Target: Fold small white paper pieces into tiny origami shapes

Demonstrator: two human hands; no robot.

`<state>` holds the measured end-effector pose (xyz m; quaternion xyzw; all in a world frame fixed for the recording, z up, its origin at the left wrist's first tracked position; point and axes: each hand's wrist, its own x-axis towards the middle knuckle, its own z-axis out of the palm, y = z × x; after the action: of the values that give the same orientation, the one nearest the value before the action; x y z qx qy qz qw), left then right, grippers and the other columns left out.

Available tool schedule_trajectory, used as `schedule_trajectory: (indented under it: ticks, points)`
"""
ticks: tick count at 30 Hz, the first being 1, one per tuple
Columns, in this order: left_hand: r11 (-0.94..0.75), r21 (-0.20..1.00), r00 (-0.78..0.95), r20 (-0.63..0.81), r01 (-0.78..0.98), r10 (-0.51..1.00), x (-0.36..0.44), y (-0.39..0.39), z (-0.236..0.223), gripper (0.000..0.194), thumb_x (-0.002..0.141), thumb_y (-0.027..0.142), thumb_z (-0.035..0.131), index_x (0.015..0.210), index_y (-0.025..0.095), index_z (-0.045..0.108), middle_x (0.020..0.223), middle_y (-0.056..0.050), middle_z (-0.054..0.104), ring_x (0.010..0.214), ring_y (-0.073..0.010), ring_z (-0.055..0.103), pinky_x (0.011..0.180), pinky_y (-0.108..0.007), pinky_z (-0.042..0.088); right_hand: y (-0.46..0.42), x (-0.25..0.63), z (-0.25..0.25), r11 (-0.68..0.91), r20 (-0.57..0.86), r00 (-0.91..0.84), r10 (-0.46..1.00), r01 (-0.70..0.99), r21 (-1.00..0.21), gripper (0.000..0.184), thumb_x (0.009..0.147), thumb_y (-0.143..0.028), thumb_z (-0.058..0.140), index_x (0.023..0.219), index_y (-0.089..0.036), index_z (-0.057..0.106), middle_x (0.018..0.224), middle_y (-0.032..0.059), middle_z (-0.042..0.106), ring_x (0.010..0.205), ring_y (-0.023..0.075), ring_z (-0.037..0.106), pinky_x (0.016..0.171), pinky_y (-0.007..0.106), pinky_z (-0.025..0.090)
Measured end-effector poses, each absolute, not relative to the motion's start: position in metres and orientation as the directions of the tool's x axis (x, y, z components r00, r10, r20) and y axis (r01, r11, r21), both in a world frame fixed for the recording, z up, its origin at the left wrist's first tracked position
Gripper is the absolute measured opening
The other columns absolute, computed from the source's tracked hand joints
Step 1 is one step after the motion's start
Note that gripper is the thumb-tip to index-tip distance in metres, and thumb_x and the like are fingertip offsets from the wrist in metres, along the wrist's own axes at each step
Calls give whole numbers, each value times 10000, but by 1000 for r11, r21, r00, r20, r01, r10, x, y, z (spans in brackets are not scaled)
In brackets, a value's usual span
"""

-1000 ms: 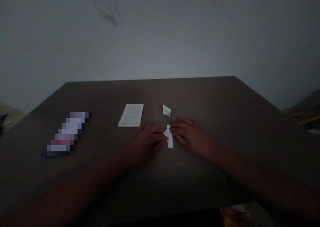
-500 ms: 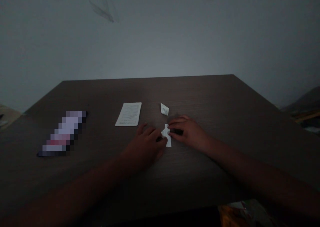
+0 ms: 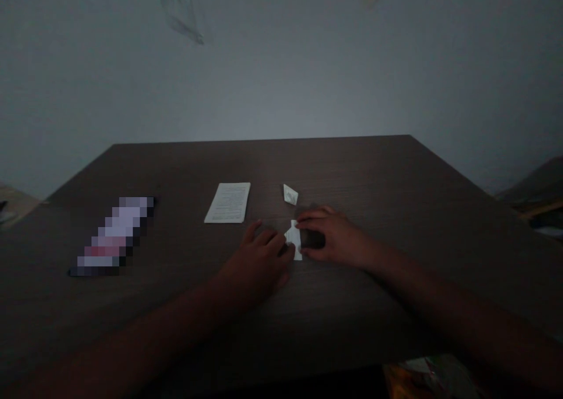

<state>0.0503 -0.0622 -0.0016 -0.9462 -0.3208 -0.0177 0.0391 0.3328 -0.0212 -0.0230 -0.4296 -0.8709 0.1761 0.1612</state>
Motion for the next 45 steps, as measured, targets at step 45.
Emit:
schedule_trajectory:
  ticks: [45]
  points:
    - [-840, 21, 836, 88, 542, 542, 41, -68, -1, 489, 1040, 264, 907, 1527, 272, 856, 1540, -156, 830, 1461, -426, 759, 1417, -776, 490, -13, 327, -41, 398, 279, -297, 913, 792, -462, 167, 998, -243, 856, 1011, -282, 694, 1122, 83, 795, 1100, 325, 762, 982, 459, 595]
